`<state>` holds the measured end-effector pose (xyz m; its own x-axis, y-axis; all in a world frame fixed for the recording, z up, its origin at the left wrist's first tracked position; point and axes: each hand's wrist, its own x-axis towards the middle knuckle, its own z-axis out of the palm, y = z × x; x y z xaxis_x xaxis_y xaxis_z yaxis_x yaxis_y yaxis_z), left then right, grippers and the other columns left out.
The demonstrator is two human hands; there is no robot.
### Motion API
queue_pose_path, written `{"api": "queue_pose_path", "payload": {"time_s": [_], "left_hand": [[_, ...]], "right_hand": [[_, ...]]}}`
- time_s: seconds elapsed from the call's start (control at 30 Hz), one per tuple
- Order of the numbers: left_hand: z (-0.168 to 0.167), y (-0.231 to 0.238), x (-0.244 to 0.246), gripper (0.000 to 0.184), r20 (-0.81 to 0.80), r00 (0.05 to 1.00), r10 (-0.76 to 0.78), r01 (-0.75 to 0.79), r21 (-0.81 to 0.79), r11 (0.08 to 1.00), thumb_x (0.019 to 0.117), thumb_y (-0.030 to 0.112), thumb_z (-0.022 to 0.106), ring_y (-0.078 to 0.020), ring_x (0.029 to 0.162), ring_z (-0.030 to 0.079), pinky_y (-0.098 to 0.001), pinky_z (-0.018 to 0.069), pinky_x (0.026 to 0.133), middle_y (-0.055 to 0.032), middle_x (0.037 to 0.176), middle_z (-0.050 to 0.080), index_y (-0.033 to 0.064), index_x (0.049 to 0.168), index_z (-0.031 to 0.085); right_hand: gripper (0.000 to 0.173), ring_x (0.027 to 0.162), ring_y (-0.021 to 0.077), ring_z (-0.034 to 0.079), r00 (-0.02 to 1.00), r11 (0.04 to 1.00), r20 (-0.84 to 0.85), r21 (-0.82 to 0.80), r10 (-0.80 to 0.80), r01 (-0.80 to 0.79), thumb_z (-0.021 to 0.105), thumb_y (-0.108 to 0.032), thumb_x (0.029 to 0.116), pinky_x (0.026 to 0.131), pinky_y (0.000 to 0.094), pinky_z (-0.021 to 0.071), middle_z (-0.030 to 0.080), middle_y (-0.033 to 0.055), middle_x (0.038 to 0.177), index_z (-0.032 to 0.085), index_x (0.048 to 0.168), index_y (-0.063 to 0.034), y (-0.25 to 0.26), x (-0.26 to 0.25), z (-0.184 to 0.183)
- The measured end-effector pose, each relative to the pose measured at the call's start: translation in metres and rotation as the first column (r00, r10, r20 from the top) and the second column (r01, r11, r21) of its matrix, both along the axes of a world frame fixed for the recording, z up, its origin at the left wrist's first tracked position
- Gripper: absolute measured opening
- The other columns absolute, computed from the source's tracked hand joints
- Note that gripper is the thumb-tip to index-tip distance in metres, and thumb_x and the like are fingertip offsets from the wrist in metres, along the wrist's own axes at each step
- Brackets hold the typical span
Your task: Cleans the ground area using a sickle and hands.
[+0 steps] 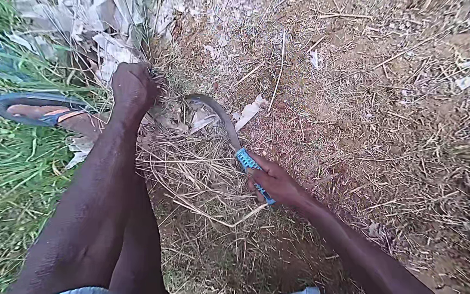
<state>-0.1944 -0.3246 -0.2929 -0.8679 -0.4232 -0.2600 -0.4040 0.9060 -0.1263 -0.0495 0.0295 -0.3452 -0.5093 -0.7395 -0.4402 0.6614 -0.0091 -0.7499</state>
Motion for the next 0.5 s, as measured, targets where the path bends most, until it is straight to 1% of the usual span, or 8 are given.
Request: {"api": "queue_pose_path", "payload": {"time_s": [0.1, 0.17, 0.23, 0.3, 0.37, 0.4, 0.43, 0.5], "left_hand": [[0.004, 0.003, 0.003, 0.027, -0.035, 0.997, 0.062, -0.060, 0.045, 0.997, 0.0981, 0.007, 0.057, -0.0608, 0.117, 0.057, -0.0785, 0.0414, 0.093, -0.0420, 0.118, 0.060, -0.0115, 0.118, 0.060], [0.008, 0.004, 0.002, 0.027, -0.063, 0.995, 0.071, -0.067, 0.062, 0.996, 0.1011, 0.008, 0.053, -0.0611, 0.115, 0.058, -0.0781, 0.0417, 0.092, -0.0422, 0.116, 0.061, -0.0125, 0.117, 0.060], [0.007, 0.006, 0.003, 0.026, -0.075, 0.995, 0.063, -0.058, 0.063, 0.996, 0.1016, 0.008, 0.052, -0.0611, 0.114, 0.059, -0.0780, 0.0422, 0.091, -0.0421, 0.114, 0.061, -0.0128, 0.115, 0.060], [0.007, 0.004, 0.004, 0.024, -0.093, 0.994, 0.052, -0.047, 0.050, 0.998, 0.1004, 0.005, 0.052, -0.0605, 0.113, 0.059, -0.0772, 0.0424, 0.092, -0.0420, 0.114, 0.061, -0.0132, 0.114, 0.060], [0.011, -0.003, 0.002, 0.023, -0.132, 0.990, 0.040, -0.037, 0.026, 0.999, 0.0986, 0.003, 0.052, -0.0608, 0.113, 0.059, -0.0769, 0.0421, 0.092, -0.0422, 0.113, 0.061, -0.0142, 0.111, 0.059], [0.015, -0.007, 0.002, 0.025, -0.148, 0.988, 0.047, -0.044, 0.023, 0.999, 0.0991, 0.004, 0.051, -0.0614, 0.114, 0.058, -0.0772, 0.0413, 0.092, -0.0429, 0.115, 0.061, -0.0147, 0.113, 0.059], [0.020, -0.011, 0.005, 0.027, -0.144, 0.987, 0.065, -0.064, 0.017, 0.998, 0.1011, 0.006, 0.050, -0.0622, 0.116, 0.057, -0.0775, 0.0405, 0.093, -0.0436, 0.118, 0.059, -0.0148, 0.117, 0.058], [0.023, -0.017, 0.018, 0.031, -0.096, 0.991, 0.095, -0.094, 0.011, 0.995, 0.1039, 0.010, 0.050, -0.0644, 0.116, 0.055, -0.0797, 0.0396, 0.092, -0.0452, 0.119, 0.058, -0.0142, 0.122, 0.057]], "right_hand": [[0.052, 0.053, 0.0131, 0.057, 0.979, 0.979, -0.010, -0.023, -0.203, 0.203, 0.042, -0.022, 0.1106, 0.048, 0.0269, 0.0532, 0.060, 0.0077, 0.080, 0.030, 0.161, -0.0185, -0.010, -0.024, 0.012], [0.052, 0.052, 0.0133, 0.056, 0.934, 0.933, -0.014, -0.063, -0.356, 0.355, 0.040, -0.026, 0.1113, 0.045, 0.0270, 0.0524, 0.060, 0.0078, 0.080, 0.027, 0.161, -0.0196, -0.024, -0.043, 0.017], [0.052, 0.050, 0.0132, 0.055, 0.899, 0.898, -0.006, -0.051, -0.437, 0.436, 0.038, -0.028, 0.1119, 0.044, 0.0269, 0.0516, 0.058, 0.0070, 0.080, 0.026, 0.161, -0.0182, -0.042, -0.057, 0.022], [0.051, 0.050, 0.0130, 0.054, 0.941, 0.942, -0.012, 0.004, -0.337, 0.337, 0.038, -0.029, 0.1123, 0.043, 0.0263, 0.0501, 0.056, 0.0070, 0.078, 0.028, 0.160, -0.0162, -0.057, -0.055, 0.018], [0.049, 0.052, 0.0129, 0.053, 0.999, 0.999, -0.029, 0.031, -0.031, 0.032, 0.041, -0.029, 0.1119, 0.048, 0.0267, 0.0499, 0.055, 0.0075, 0.077, 0.033, 0.158, -0.0151, -0.056, -0.040, 0.007], [0.050, 0.053, 0.0128, 0.054, 0.995, 0.996, -0.047, 0.042, 0.084, -0.082, 0.042, -0.029, 0.1113, 0.050, 0.0274, 0.0499, 0.057, 0.0074, 0.079, 0.034, 0.159, -0.0161, -0.051, -0.031, 0.004], [0.050, 0.053, 0.0121, 0.054, 0.992, 0.993, -0.045, 0.037, 0.117, -0.115, 0.043, -0.028, 0.1109, 0.050, 0.0270, 0.0503, 0.058, 0.0068, 0.079, 0.036, 0.159, -0.0162, -0.045, -0.021, 0.003], [0.049, 0.054, 0.0110, 0.057, 1.000, 1.000, 0.008, -0.007, 0.018, -0.018, 0.044, -0.024, 0.1101, 0.051, 0.0252, 0.0523, 0.061, 0.0066, 0.081, 0.037, 0.157, -0.0136, -0.032, -0.005, -0.001]]}}
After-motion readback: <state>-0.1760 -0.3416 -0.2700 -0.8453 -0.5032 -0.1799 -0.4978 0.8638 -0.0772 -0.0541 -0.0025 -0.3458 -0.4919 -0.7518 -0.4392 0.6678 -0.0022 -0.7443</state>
